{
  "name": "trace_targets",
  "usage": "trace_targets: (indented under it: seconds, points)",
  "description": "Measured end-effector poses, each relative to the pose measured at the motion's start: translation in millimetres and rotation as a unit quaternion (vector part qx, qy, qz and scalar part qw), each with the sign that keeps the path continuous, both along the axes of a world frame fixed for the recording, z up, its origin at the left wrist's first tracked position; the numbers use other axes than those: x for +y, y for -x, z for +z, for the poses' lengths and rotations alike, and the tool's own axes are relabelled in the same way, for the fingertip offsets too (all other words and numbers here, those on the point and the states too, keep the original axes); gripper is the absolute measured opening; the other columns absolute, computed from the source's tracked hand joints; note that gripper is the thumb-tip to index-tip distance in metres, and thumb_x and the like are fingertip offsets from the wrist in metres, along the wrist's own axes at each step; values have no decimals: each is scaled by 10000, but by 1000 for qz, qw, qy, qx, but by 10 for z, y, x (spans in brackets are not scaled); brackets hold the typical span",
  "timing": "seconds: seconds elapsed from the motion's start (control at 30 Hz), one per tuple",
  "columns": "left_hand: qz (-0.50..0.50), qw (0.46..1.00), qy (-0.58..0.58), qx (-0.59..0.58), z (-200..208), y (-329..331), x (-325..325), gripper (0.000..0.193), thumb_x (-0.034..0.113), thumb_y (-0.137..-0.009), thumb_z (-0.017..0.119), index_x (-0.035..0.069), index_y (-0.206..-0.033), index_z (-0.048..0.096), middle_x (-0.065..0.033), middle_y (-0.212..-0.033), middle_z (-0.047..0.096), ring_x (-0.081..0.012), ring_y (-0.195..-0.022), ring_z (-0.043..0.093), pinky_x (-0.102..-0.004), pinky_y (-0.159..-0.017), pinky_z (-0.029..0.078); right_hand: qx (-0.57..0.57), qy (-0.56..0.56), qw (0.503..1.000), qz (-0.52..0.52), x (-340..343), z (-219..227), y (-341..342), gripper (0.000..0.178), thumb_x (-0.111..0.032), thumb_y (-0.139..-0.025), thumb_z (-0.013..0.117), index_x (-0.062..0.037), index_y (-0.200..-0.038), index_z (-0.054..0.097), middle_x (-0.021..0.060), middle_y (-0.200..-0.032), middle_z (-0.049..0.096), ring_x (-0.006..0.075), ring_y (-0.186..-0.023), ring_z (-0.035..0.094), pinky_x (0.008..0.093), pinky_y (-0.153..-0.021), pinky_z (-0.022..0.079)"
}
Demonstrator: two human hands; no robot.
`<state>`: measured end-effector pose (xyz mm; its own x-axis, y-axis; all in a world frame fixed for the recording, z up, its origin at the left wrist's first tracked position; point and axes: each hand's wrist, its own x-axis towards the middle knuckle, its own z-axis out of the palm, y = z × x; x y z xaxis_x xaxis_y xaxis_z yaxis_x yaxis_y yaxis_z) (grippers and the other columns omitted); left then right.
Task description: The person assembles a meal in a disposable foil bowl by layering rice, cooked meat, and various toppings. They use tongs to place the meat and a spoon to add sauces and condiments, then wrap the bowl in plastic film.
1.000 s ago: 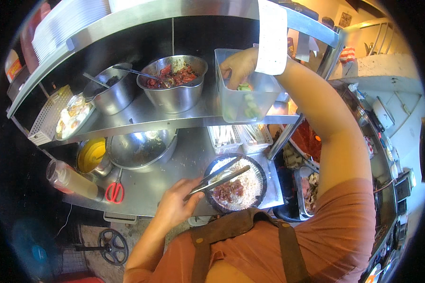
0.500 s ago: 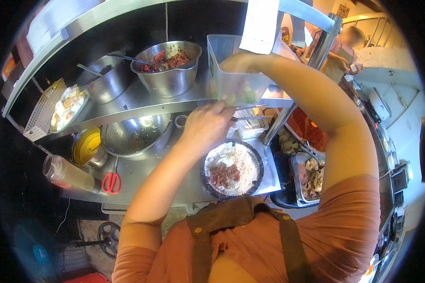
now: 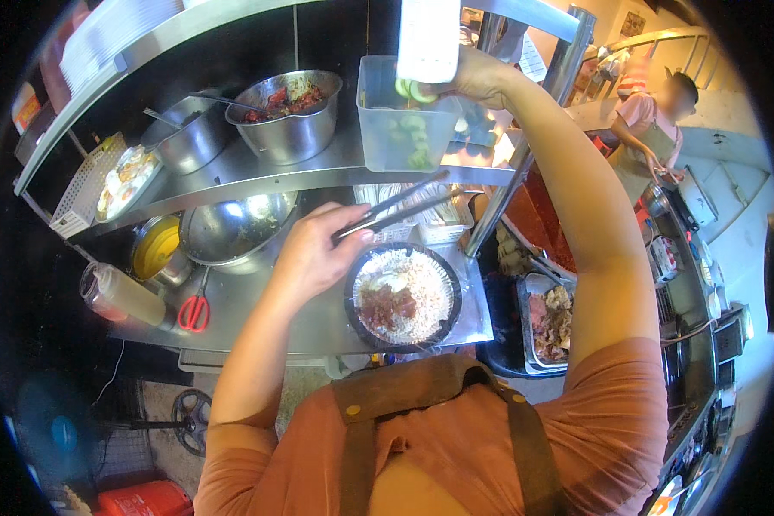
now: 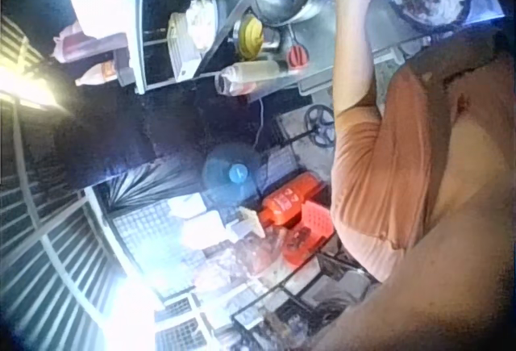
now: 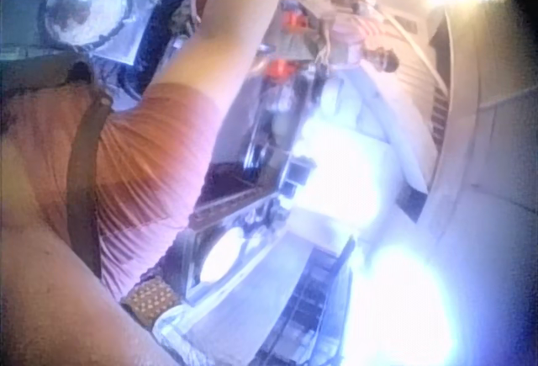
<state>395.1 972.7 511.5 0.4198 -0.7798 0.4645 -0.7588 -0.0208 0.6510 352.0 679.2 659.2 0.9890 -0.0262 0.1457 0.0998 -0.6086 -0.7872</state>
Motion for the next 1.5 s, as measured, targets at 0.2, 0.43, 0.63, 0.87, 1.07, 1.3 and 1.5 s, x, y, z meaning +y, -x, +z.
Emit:
trace_targets:
  seconds: [0.2,0.43,0.63,0.87,1.07,1.3,1.5]
  points:
    - [54,955,83,280,-35,216,408,415,216,-878,652,0,-1225,578,-62,-972,668,-102,-743,588,-239,-666,458,-103,-119,988,7,15,-51,480,383,4,-834,622,-13,-1190,483,106,-1091,615,177,-1010,606,287,-885,487]
    - [45,943,-79,320,-295,374,165,375,245,-884,645,20,-1183,614,-61,-980,688,-93,-698,597,-228,-611,452,24,-237,967,-93,355,-1403,1152,272,24,-820,619,-28,-1081,561,62,-964,633,134,-908,605,263,-789,490]
    - [72,879,-273,384,-1246,159,-63,291,198,-880,640,25,-1114,652,-45,-876,686,-96,-631,617,-217,-503,417,119,-398,890,-188,264,-3354,1034,284,84,-809,598,11,-1083,610,85,-999,645,161,-883,620,274,-768,519]
    - [80,887,-355,284,-1487,-128,-254,262,203,-864,642,48,-1072,675,-78,-819,683,-147,-610,635,-280,-535,459,-24,-127,955,-268,328,-3976,821,214,49,-761,630,-15,-961,674,75,-831,683,159,-747,639,271,-702,511]
    - [100,933,-339,-73,-1196,151,-289,245,211,-864,584,118,-1074,669,-118,-902,676,-292,-753,667,-418,-662,513,-12,60,946,-317,378,-3825,885,244,10,-738,586,-99,-911,720,123,-908,693,258,-834,674,316,-760,514]
    - [77,921,-315,-216,-1296,344,-398,214,206,-846,584,133,-1033,656,-123,-944,647,-338,-811,649,-460,-715,518,-6,82,950,-301,319,-3925,916,233,-83,-765,601,-131,-956,727,143,-944,677,306,-875,660,348,-767,505]
    - [75,901,-376,-204,-1287,372,-452,207,230,-861,570,120,-1019,646,-129,-949,641,-342,-869,645,-465,-742,520,7,18,954,-300,407,-3775,1055,237,-101,-767,618,-108,-983,714,153,-946,676,332,-894,647,365,-780,499]
